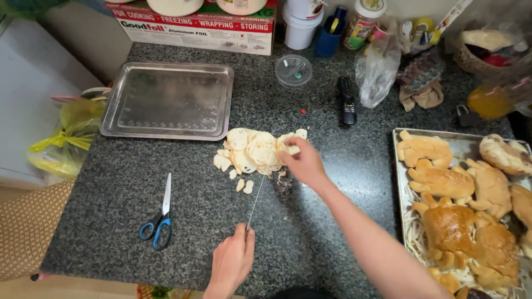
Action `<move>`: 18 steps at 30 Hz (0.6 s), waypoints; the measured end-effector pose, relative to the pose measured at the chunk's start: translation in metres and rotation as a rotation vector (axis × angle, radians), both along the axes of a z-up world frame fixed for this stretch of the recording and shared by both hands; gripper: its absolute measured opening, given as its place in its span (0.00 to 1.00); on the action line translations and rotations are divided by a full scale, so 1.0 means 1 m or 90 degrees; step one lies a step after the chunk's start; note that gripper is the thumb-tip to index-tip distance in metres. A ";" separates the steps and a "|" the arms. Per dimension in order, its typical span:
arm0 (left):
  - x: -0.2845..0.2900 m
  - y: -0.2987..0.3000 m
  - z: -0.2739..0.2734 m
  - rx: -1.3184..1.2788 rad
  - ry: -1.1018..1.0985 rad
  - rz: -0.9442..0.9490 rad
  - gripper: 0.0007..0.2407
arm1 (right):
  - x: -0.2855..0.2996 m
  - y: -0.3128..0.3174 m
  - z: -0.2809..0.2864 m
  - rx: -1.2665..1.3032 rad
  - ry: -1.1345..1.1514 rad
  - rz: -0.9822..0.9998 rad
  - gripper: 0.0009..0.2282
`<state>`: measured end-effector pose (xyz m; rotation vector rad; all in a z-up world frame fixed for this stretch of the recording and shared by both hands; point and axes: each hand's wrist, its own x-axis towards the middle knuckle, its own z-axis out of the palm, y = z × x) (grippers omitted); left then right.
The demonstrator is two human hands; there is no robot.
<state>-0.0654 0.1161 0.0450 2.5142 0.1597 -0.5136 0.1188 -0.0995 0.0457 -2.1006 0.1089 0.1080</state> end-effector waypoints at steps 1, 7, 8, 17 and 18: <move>0.001 -0.001 0.000 0.000 0.000 -0.002 0.09 | 0.003 -0.001 0.008 0.000 0.000 -0.002 0.17; 0.005 -0.004 0.002 0.019 0.045 -0.004 0.11 | 0.004 -0.036 0.005 -0.082 -0.006 -0.010 0.13; 0.005 -0.005 0.001 0.015 0.039 0.001 0.11 | 0.003 -0.052 -0.014 -0.098 -0.074 -0.032 0.12; 0.035 -0.048 0.008 -0.038 0.028 -0.083 0.11 | -0.036 -0.087 -0.065 -0.065 -0.077 0.020 0.17; 0.041 -0.055 0.009 -0.037 0.087 -0.113 0.12 | -0.037 -0.082 -0.061 -0.091 -0.116 0.020 0.16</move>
